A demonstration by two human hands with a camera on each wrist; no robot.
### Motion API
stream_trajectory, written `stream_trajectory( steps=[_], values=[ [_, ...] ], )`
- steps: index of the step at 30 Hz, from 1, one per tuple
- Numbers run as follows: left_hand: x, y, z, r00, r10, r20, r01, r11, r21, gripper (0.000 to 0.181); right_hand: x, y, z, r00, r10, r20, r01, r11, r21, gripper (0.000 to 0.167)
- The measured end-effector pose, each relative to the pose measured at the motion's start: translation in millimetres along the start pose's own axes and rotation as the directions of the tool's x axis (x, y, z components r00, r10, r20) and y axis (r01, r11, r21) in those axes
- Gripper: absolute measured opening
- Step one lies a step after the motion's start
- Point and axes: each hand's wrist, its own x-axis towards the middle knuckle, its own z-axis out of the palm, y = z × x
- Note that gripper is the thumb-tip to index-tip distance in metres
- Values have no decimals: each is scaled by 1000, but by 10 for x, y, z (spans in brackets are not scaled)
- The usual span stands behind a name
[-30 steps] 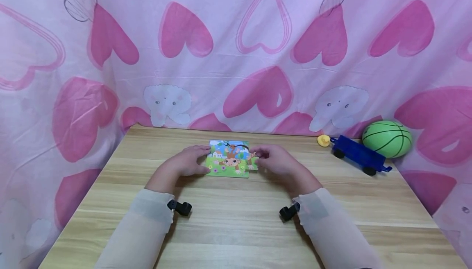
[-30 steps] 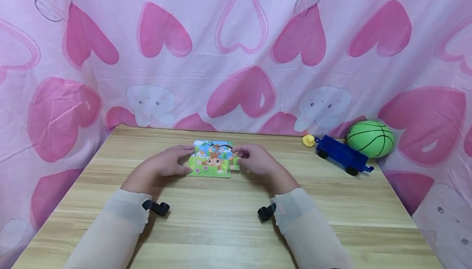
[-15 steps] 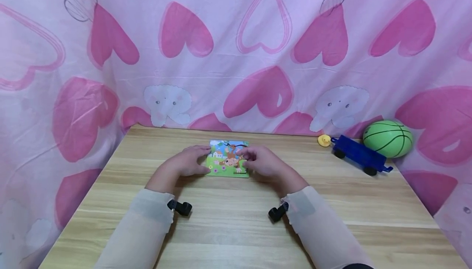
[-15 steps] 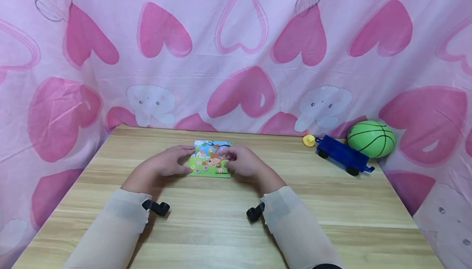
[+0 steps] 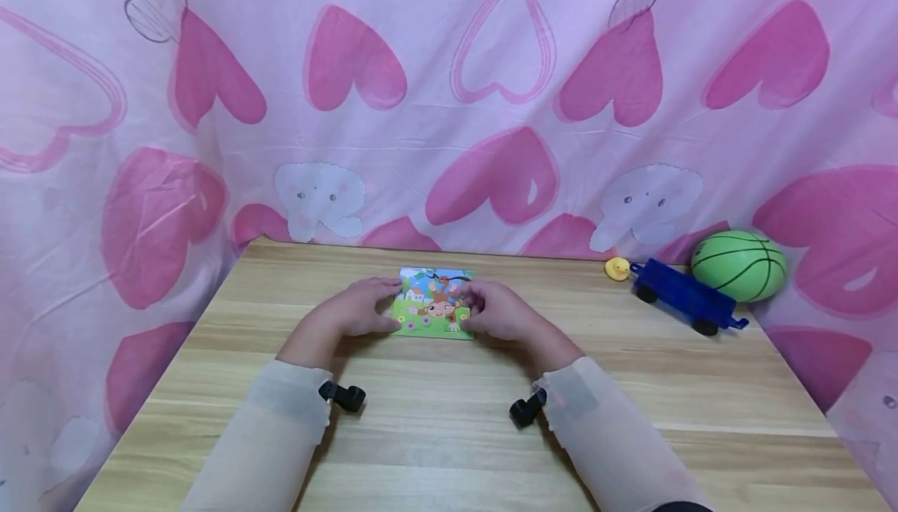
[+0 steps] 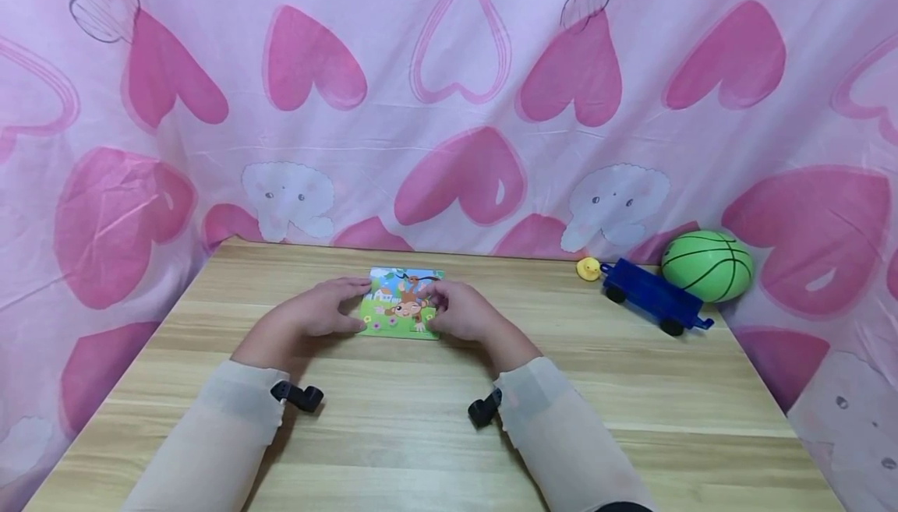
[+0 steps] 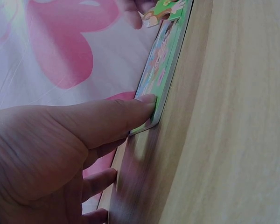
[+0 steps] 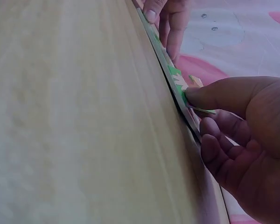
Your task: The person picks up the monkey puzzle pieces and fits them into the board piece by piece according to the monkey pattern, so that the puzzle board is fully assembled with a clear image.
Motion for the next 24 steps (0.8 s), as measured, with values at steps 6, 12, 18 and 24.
stream_trajectory(
  steps=[6,12,18,24],
  values=[
    [7,-16,11,1000,-3,1,3,1000,-5,78,21,2,6,999,-33,18,35,991,-131,48],
    [2,-3,1,1000,-1,-4,1,1000,-4,78,20,-2,-4,999,-26,33,31,987,-160,48],
    [-9,12,2,1000,-10,-3,10,1000,-5,78,11,-8,-3,999,16,41,-10,988,-155,47],
    [-8,18,2,1000,-18,-1,18,1000,-6,79,1,-2,-8,998,33,56,-23,983,-184,44]
  ],
)
